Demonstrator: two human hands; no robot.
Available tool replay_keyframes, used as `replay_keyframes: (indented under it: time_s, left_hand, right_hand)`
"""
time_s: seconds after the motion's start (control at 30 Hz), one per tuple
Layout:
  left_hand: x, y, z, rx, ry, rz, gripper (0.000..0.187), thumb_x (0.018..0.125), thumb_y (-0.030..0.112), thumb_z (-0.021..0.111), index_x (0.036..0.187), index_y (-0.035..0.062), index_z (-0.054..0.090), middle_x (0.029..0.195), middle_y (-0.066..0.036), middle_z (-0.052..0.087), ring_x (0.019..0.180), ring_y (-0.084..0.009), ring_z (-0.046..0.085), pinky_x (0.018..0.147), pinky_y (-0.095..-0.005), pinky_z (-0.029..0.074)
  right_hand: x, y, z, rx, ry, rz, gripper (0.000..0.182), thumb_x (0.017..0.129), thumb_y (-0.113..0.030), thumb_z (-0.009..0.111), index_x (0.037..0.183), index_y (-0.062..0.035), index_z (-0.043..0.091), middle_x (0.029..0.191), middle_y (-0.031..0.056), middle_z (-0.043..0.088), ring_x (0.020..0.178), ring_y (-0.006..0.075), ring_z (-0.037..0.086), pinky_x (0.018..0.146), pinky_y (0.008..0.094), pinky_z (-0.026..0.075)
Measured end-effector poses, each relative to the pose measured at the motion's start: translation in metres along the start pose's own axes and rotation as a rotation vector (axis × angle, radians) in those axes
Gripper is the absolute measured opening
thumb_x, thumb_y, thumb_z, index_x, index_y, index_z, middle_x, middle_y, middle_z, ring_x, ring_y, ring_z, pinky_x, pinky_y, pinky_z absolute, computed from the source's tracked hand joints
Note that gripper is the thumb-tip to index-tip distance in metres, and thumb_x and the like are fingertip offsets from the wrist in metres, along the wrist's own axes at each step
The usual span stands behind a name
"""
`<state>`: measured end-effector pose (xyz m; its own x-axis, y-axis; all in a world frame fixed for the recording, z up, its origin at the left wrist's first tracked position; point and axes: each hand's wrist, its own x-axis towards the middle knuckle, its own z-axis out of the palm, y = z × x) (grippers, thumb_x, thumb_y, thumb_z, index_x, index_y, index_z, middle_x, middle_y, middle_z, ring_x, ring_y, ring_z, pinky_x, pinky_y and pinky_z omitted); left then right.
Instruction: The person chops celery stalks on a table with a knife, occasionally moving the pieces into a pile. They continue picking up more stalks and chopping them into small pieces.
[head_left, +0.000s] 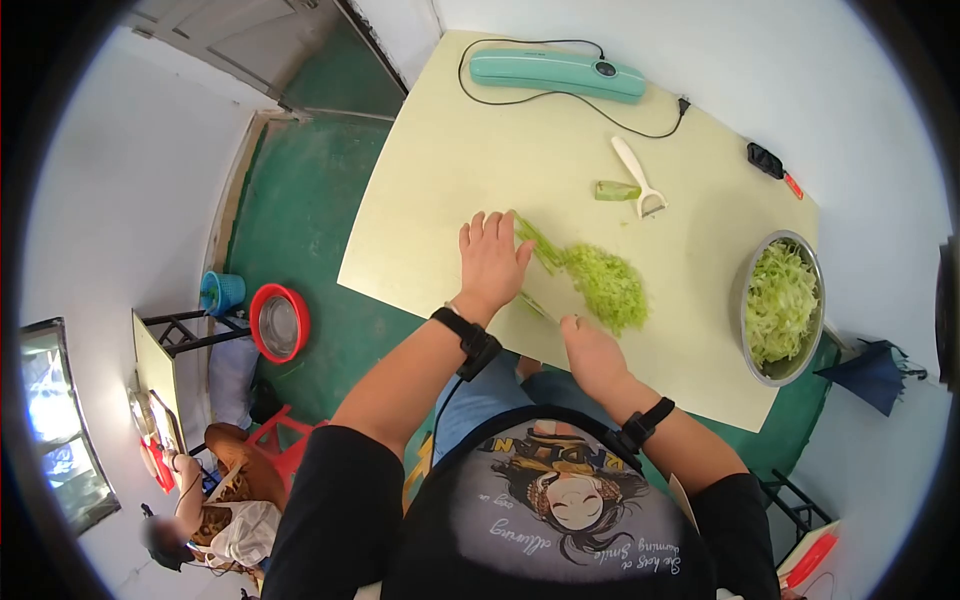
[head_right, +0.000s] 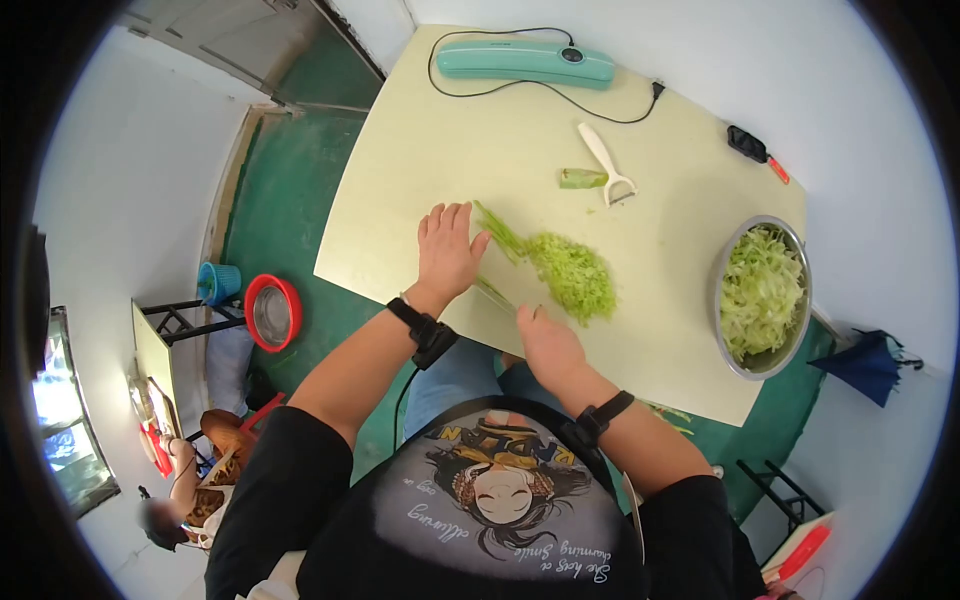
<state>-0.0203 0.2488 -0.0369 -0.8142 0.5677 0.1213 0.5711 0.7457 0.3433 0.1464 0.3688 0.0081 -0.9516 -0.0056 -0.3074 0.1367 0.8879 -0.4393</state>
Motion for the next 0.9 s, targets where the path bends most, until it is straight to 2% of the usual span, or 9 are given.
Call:
replay_keyframes:
  time_s: [0.4, 0.5, 0.57, 0.6, 0.67, 0.7, 0.8, 0.87, 0.9]
  left_hand:
    - [-0.003, -0.005, -0.011, -0.056, -0.044, 0.065, 0.034, 0.087, 0.023, 0.052, 0.116, 0.0061, 0.052, 0.114, -0.011, 0.055, 0.114, -0.0322, 0.043, 0.1, -0.0498, 0.028]
    - [-0.008, -0.005, -0.011, -0.056, 0.023, 0.13, 0.03, 0.086, 0.021, 0.052, 0.112, 0.0046, 0.055, 0.109, -0.012, 0.058, 0.109, -0.0333, 0.047, 0.094, -0.0456, 0.034]
    - [-0.002, -0.006, -0.011, -0.134, -0.072, 0.095, 0.029, 0.086, 0.02, 0.054, 0.111, 0.0048, 0.055, 0.107, -0.013, 0.058, 0.107, -0.033, 0.048, 0.092, -0.0428, 0.037]
    - [0.002, -0.007, -0.011, -0.133, -0.058, 0.103, 0.029, 0.086, 0.02, 0.054, 0.111, 0.0048, 0.055, 0.107, -0.013, 0.058, 0.107, -0.033, 0.048, 0.092, -0.0428, 0.037]
    - [0.008, -0.011, -0.012, -0.386, 0.276, 0.108, 0.026, 0.086, 0.017, 0.054, 0.108, 0.0038, 0.056, 0.103, -0.014, 0.059, 0.105, -0.0316, 0.05, 0.089, -0.0378, 0.042]
    - [0.007, -0.014, -0.018, -0.388, 0.274, 0.113, 0.026, 0.086, 0.017, 0.054, 0.108, 0.0038, 0.056, 0.103, -0.014, 0.059, 0.105, -0.0316, 0.05, 0.089, -0.0378, 0.042]
    - [-0.016, -0.029, -0.032, -0.353, 0.051, 0.085, 0.021, 0.083, 0.011, 0.055, 0.102, 0.0015, 0.056, 0.101, -0.013, 0.058, 0.101, -0.0294, 0.053, 0.086, -0.0348, 0.044]
    - [-0.032, -0.044, -0.015, -0.236, -0.333, 0.51, 0.019, 0.079, 0.01, 0.054, 0.096, 0.0009, 0.057, 0.097, -0.011, 0.056, 0.096, -0.0275, 0.054, 0.081, -0.0343, 0.046]
    - [-0.036, -0.045, -0.011, -0.239, -0.333, 0.507, 0.019, 0.079, 0.01, 0.054, 0.096, 0.0009, 0.057, 0.097, -0.011, 0.056, 0.096, -0.0275, 0.054, 0.081, -0.0343, 0.046]
  right_hand:
    - [-0.001, -0.007, 0.004, -0.032, -0.051, 0.022, 0.02, 0.077, -0.003, 0.053, 0.094, -0.0036, 0.043, 0.084, 0.0192, 0.053, 0.067, 0.033, 0.062, 0.055, 0.0414, 0.05]
    - [-0.007, -0.01, 0.004, 0.01, -0.023, 0.018, 0.019, 0.077, -0.002, 0.052, 0.094, -0.0037, 0.043, 0.084, 0.0194, 0.053, 0.067, 0.0341, 0.061, 0.055, 0.0415, 0.05]
    - [-0.004, -0.003, 0.008, -0.003, -0.01, 0.007, 0.015, 0.08, -0.003, 0.05, 0.094, -0.0032, 0.043, 0.083, 0.0197, 0.054, 0.068, 0.0356, 0.061, 0.057, 0.0423, 0.05]
    - [-0.001, 0.004, 0.013, -0.011, 0.005, 0.004, 0.015, 0.08, -0.003, 0.05, 0.094, -0.0032, 0.043, 0.083, 0.0197, 0.054, 0.068, 0.0356, 0.061, 0.057, 0.0423, 0.05]
    - [0.004, 0.017, 0.023, 0.113, 0.032, 0.09, 0.015, 0.084, -0.009, 0.05, 0.096, -0.0019, 0.043, 0.084, 0.0212, 0.056, 0.072, 0.0384, 0.059, 0.062, 0.0462, 0.047]
    - [0.006, 0.017, 0.022, 0.115, 0.036, 0.094, 0.015, 0.084, -0.009, 0.05, 0.096, -0.0019, 0.043, 0.084, 0.0212, 0.056, 0.072, 0.0384, 0.059, 0.062, 0.0462, 0.047]
    - [0.006, 0.018, 0.018, 0.132, 0.036, 0.102, 0.011, 0.085, -0.008, 0.046, 0.094, -0.0028, 0.044, 0.081, 0.0203, 0.058, 0.072, 0.0378, 0.06, 0.062, 0.0457, 0.048]
    - [0.007, 0.019, 0.021, 0.166, 0.059, 0.1, 0.013, 0.085, -0.01, 0.048, 0.094, -0.003, 0.044, 0.081, 0.021, 0.057, 0.073, 0.0388, 0.059, 0.064, 0.0466, 0.048]
    - [0.008, 0.018, 0.018, 0.164, 0.055, 0.101, 0.013, 0.085, -0.01, 0.048, 0.094, -0.003, 0.044, 0.081, 0.021, 0.057, 0.073, 0.0388, 0.059, 0.064, 0.0466, 0.048]
